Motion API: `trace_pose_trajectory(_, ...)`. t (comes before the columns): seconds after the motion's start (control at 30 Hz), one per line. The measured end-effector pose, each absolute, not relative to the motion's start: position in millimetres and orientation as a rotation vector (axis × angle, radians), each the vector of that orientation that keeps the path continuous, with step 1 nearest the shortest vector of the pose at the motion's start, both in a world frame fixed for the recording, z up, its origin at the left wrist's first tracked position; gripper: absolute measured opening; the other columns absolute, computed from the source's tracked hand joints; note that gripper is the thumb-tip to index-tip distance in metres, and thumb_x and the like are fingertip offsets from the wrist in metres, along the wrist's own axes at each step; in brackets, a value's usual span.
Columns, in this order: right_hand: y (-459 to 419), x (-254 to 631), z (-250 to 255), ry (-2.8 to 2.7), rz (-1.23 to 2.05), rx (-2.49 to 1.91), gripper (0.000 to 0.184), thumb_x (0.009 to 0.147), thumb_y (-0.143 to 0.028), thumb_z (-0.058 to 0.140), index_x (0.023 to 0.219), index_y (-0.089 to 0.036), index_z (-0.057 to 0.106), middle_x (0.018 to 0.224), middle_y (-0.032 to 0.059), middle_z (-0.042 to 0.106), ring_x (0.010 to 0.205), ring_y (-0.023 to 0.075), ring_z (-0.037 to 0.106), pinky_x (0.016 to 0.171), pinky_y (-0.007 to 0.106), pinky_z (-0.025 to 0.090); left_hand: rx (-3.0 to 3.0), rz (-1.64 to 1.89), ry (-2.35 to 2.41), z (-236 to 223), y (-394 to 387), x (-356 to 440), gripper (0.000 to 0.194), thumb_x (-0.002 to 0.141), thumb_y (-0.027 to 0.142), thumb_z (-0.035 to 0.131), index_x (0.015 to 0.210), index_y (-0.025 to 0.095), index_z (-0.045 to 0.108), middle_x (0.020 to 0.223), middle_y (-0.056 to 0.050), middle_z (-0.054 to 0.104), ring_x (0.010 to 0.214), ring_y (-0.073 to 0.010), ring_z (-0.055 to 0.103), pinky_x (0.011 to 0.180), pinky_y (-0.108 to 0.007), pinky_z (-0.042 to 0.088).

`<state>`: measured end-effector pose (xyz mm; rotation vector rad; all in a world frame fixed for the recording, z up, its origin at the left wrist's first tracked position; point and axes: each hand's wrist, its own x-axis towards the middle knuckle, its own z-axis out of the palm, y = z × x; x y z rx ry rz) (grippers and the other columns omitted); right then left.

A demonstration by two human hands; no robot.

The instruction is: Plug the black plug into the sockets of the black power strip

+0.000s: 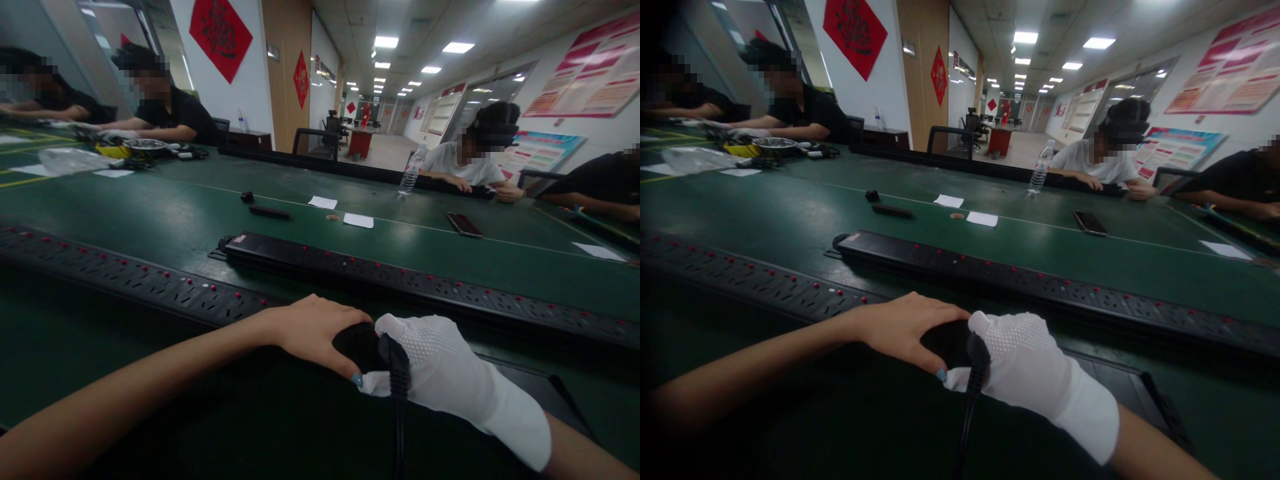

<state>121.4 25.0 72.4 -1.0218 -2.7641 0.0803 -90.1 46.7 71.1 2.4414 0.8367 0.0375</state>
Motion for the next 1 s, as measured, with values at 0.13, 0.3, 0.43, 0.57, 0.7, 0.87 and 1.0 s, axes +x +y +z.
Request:
trace_pose_trajectory(0.13, 25.7, 123.0, 71.7, -2.775, 0.097, -1.018, 0.044, 0.078, -0.061, 0.045, 0.081, -0.019, 0.056, 0.071, 0.0011, 0.060, 0.052, 0.0101, 0.050, 0.047, 0.022, 0.031, 2.436, 0.034, 0.835, 70.6, 47.1, -90.2, 0.068, 0.073, 0.064, 0.048, 0.126, 0.022, 0.040, 0.124, -0.006, 0.052, 0.102, -0.0223, 0.054, 0.083, -0.034, 0.040)
trace_pose_trajectory(0.3, 26.4, 122.8, 70.8, -2.783, 0.069, -0.998, 0.046, 0.078, -0.063, 0.043, 0.080, -0.019, 0.055, 0.067, 0.0000, 0.058, 0.049, 0.0093, 0.046, 0.046, 0.022, 0.027, 2.443, 0.034, 0.829, 71.2, 46.9, -90.6, 0.070, 0.073, 0.065, 0.049, 0.127, 0.022, 0.038, 0.125, -0.007, 0.051, 0.103, -0.0226, 0.054, 0.084, -0.034, 0.040)
trace_pose_trajectory(0.43, 25.8, 122.4, 70.9, -2.792, 0.083, -1.018, 0.045, 0.079, -0.062, 0.043, 0.079, -0.018, 0.055, 0.068, 0.0006, 0.058, 0.048, 0.0088, 0.045, 0.046, 0.022, 0.026, 2.448, 0.036, 0.834, 71.2, 46.5, -90.3, 0.072, 0.072, 0.065, 0.049, 0.128, 0.021, 0.038, 0.126, -0.007, 0.051, 0.104, -0.0238, 0.053, 0.085, -0.034, 0.039)
trace_pose_trajectory(0.57, 25.6, 123.3, 70.5, -2.759, 0.083, -0.996, 0.043, 0.078, -0.060, 0.045, 0.078, -0.018, 0.056, 0.068, 0.0008, 0.058, 0.048, 0.0093, 0.045, 0.046, 0.023, 0.026, 2.432, 0.025, 0.836, 72.0, 46.5, -89.6, 0.071, 0.073, 0.065, 0.048, 0.129, 0.022, 0.037, 0.126, -0.008, 0.051, 0.104, -0.0239, 0.053, 0.086, -0.035, 0.038)
trace_pose_trajectory(0.7, 26.5, 124.1, 70.4, -2.739, 0.153, -0.966, 0.042, 0.077, -0.060, 0.048, 0.077, -0.018, 0.056, 0.068, 0.0017, 0.059, 0.049, 0.0097, 0.046, 0.047, 0.023, 0.029, 2.424, 0.023, 0.833, 72.5, 46.7, -89.3, 0.072, 0.073, 0.065, 0.048, 0.129, 0.021, 0.036, 0.124, -0.007, 0.052, 0.103, -0.0232, 0.054, 0.085, -0.035, 0.039)
trace_pose_trajectory(0.87, 26.6, 124.1, 70.4, -2.743, 0.193, -0.963, 0.039, 0.077, -0.056, 0.049, 0.078, -0.018, 0.055, 0.070, 0.0019, 0.059, 0.051, 0.0104, 0.048, 0.047, 0.023, 0.030, 2.446, 0.029, 0.831, 71.5, 46.5, -89.6, 0.072, 0.073, 0.065, 0.047, 0.129, 0.021, 0.037, 0.124, -0.006, 0.053, 0.101, -0.0218, 0.054, 0.082, -0.033, 0.040)
trace_pose_trajectory(1.0, 24.3, 123.8, 71.0, -2.737, 0.186, -1.012, 0.035, 0.077, -0.054, 0.050, 0.081, -0.019, 0.054, 0.072, 0.0018, 0.059, 0.054, 0.0119, 0.050, 0.049, 0.024, 0.031, 2.479, 0.039, 0.851, 70.7, 46.3, -88.9, 0.070, 0.074, 0.064, 0.047, 0.127, 0.021, 0.038, 0.122, -0.007, 0.054, 0.099, -0.0219, 0.056, 0.079, -0.031, 0.042)
